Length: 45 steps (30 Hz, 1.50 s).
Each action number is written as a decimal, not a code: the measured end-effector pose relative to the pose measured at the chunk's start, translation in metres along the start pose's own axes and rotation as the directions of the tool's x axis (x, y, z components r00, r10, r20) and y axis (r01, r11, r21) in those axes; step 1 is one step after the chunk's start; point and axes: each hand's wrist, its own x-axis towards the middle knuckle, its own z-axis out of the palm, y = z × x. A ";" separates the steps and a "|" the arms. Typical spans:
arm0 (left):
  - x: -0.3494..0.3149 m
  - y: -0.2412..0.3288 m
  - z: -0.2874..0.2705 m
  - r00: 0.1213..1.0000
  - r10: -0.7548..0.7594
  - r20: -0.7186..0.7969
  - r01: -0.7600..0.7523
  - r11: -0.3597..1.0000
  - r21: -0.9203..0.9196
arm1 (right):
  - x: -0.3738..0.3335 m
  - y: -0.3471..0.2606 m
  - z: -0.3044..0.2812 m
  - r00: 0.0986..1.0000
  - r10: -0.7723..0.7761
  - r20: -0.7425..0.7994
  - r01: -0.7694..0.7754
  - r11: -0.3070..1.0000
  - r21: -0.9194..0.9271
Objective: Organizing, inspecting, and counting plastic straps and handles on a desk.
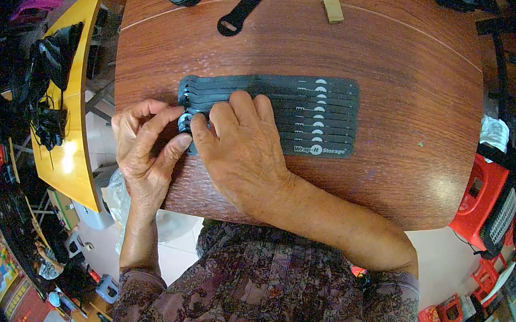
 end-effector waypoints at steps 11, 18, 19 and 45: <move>0.005 -0.001 -0.001 0.998 -0.007 0.063 0.006 1.000 0.020 | 0.000 0.001 0.000 1.000 -0.004 -0.012 0.004 1.000 0.001; 0.008 -0.001 -0.004 0.994 0.004 0.107 -0.008 0.999 0.033 | 0.000 0.001 -0.002 1.000 0.001 0.019 -0.001 1.000 0.010; 0.010 -0.001 -0.005 0.994 0.005 0.106 -0.008 0.999 0.034 | 0.000 0.001 -0.002 1.000 0.002 0.021 -0.003 1.000 0.017; 0.020 0.001 0.001 0.918 -0.387 0.086 0.393 0.859 -0.328 | -0.012 0.004 -0.036 0.995 -0.045 -0.090 0.057 0.990 0.130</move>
